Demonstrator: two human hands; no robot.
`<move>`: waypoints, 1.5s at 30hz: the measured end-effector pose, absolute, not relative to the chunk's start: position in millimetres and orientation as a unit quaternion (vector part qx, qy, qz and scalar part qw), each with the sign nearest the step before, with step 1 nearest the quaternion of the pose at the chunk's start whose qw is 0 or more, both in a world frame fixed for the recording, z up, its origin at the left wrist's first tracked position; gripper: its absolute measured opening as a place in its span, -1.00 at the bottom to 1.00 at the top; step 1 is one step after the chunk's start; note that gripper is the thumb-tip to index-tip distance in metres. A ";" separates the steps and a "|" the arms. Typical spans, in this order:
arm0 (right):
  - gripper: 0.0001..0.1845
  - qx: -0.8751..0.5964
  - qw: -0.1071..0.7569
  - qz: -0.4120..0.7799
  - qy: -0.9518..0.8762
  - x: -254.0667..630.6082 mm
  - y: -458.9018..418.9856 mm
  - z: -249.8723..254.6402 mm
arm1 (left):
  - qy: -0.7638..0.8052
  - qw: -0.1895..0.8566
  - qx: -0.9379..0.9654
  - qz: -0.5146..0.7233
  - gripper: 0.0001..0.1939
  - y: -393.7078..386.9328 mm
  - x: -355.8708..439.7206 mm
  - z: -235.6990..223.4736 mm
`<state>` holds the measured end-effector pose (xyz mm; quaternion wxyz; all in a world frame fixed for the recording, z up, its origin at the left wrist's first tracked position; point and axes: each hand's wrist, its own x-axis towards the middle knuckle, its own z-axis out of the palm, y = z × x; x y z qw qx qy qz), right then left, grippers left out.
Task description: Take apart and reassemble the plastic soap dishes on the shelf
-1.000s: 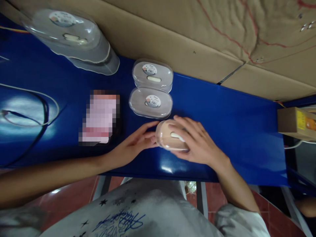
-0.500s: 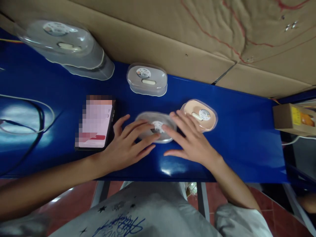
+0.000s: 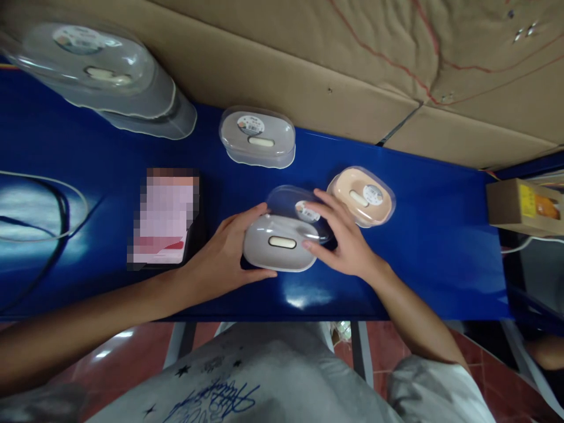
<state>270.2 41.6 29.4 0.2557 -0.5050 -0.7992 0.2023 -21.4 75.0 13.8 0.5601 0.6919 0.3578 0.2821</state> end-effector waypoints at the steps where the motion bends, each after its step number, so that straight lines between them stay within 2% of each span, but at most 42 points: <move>1: -0.31 -0.528 0.257 0.185 -0.788 271.2 43.4 27.4 | 0.350 0.546 0.713 0.265 0.05 74.5 -22.4 14.2; 5: -0.36 -0.574 0.233 0.166 -0.767 277.0 48.6 18.2 | 0.317 0.445 0.814 0.197 -0.03 72.4 -25.3 14.8; 7: -0.34 -0.575 0.219 0.149 -0.774 278.9 47.5 17.7 | 0.314 0.415 0.831 0.197 0.00 71.1 -25.9 16.1; 12: -0.02 -0.405 0.179 0.172 -0.880 268.6 33.8 29.9 | 0.303 0.452 0.799 0.258 0.16 68.2 -27.3 16.9; 13: -0.01 -0.376 0.166 0.179 -0.894 264.7 30.8 32.0 | 0.301 0.462 0.791 0.266 0.17 68.0 -27.5 15.4; 17: -0.22 -0.365 0.169 0.164 -0.901 253.7 24.1 33.0 | 0.303 0.482 0.769 0.290 0.18 68.4 -27.5 6.2; 23: -0.38 -0.378 0.251 0.241 -0.858 262.6 30.7 34.8 | 0.297 0.491 0.764 0.296 0.22 66.5 -25.3 -2.3; 26: -0.41 -0.414 0.262 0.232 -0.840 273.9 37.2 35.1 | 0.283 0.446 0.798 0.290 0.16 63.4 -25.1 -1.6; 30: -0.38 -0.484 0.217 0.136 -0.837 285.3 43.7 28.5 | 0.206 0.388 0.874 0.209 -0.03 59.5 -27.0 6.0; 34: -0.32 -0.467 0.167 0.147 -0.856 284.2 41.9 28.3 | 0.113 0.354 0.910 0.183 -0.20 56.8 -28.7 12.8; 41: 0.12 -0.320 0.215 0.171 -0.906 259.7 20.4 43.8 | 0.167 0.350 0.870 0.305 -0.24 64.8 -27.3 18.5; 43: 0.09 -0.318 0.217 0.165 -0.908 258.7 19.9 43.7 | 0.171 0.339 0.877 0.295 -0.27 66.8 -27.2 20.7; 45: -0.06 -0.351 0.218 0.157 -0.897 262.6 23.5 41.7 | 0.169 0.314 0.897 0.261 -0.32 66.8 -27.1 21.4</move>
